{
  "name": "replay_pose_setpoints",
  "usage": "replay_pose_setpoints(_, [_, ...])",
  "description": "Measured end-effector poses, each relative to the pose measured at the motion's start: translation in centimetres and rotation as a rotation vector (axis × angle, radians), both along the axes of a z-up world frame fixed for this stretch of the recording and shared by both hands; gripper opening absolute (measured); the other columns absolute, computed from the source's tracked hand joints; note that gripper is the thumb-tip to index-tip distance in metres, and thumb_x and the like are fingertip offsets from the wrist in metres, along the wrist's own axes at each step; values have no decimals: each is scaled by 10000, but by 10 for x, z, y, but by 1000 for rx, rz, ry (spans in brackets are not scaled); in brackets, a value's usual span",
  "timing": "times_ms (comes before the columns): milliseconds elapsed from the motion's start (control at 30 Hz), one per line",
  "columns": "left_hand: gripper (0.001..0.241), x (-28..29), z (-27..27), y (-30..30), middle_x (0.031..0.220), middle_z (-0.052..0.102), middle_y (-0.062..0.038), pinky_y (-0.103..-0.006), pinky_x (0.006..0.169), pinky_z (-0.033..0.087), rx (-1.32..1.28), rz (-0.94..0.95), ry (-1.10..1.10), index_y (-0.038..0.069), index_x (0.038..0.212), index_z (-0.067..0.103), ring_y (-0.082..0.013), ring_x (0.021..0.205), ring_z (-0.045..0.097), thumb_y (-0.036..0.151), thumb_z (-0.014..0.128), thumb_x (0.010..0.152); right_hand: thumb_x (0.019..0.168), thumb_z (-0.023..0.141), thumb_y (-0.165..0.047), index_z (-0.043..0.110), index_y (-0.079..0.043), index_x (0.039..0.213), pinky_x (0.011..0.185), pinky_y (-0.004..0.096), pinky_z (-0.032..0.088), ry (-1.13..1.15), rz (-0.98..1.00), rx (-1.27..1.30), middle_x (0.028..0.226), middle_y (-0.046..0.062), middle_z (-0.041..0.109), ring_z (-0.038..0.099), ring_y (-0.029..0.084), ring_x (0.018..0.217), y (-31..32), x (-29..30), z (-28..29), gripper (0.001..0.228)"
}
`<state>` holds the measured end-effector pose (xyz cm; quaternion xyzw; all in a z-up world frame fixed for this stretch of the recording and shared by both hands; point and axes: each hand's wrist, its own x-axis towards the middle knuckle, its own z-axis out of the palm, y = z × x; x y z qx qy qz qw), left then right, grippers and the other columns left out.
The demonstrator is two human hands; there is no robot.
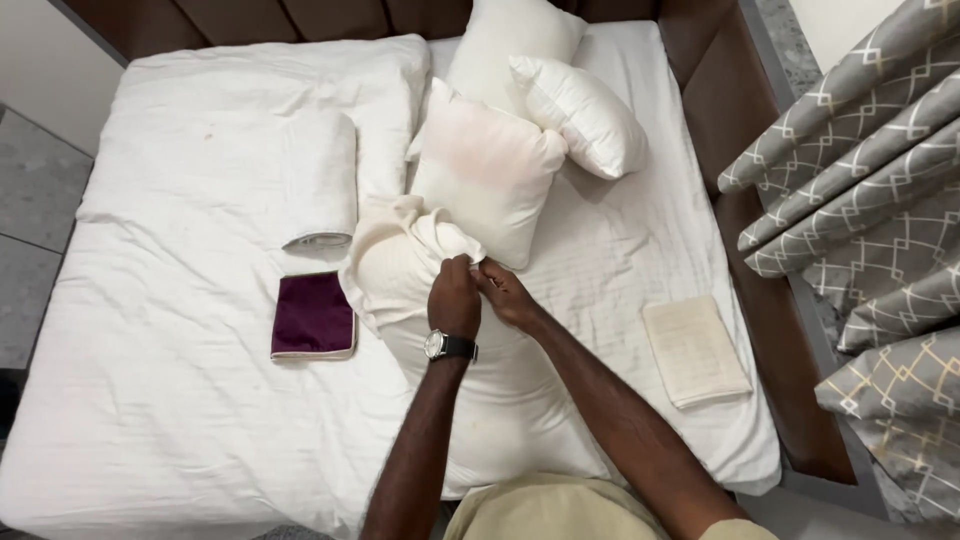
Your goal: The person removes a pillow from a pillowcase, folds the empty case, and places it on the bed. They then pick up a pillow and a new pillowcase, insert the pillow into the case, and smooth the fabric to fit it properly.
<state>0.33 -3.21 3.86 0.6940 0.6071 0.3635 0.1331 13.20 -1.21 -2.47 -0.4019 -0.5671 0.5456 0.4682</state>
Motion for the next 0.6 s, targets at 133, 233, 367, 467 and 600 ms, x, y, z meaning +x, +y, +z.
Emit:
replay_pose_setpoints(133, [202,4,5,-16,986,654,-139,-463,791,525,168,-231,-23,48,1115,623,-348,938,648,6,603,918,1112,475,-287,560,-72,1295,1021,320,475,202,117,-161,1179,18,617,557,121,1115,3,17,-68,295])
replay_pose_setpoints(233, [207,17,12,-29,930,650,-129,-462,767,525,136,-390,17,64,1092,639,-342,879,637,23,633,888,1115,418,-273,462,-27,1308,1037,315,438,-413,189,1,1226,48,517,496,152,1193,29,33,-183,316])
replay_pose_setpoints(367, [226,35,3,-61,948,661,-114,-454,765,526,141,-463,-1,65,1104,636,-330,889,642,18,625,883,1107,448,-331,446,-10,1349,1045,352,427,-501,89,-45,1283,97,504,491,209,1227,17,42,-205,402])
replay_pose_setpoints(467, [244,43,-5,-78,957,664,-114,-449,773,530,113,-564,8,61,1123,637,-330,902,642,-14,586,897,1100,479,-389,431,8,1389,1053,389,416,-585,-6,-81,1340,146,491,485,266,1261,4,47,-168,493])
replay_pose_setpoints(600, [167,32,-23,-85,978,686,-105,-428,781,539,-48,-547,-81,83,1110,662,-301,906,654,48,612,954,1091,521,-465,410,30,1443,1063,437,401,-709,-152,-130,1416,210,472,477,341,1305,-25,70,-92,618])
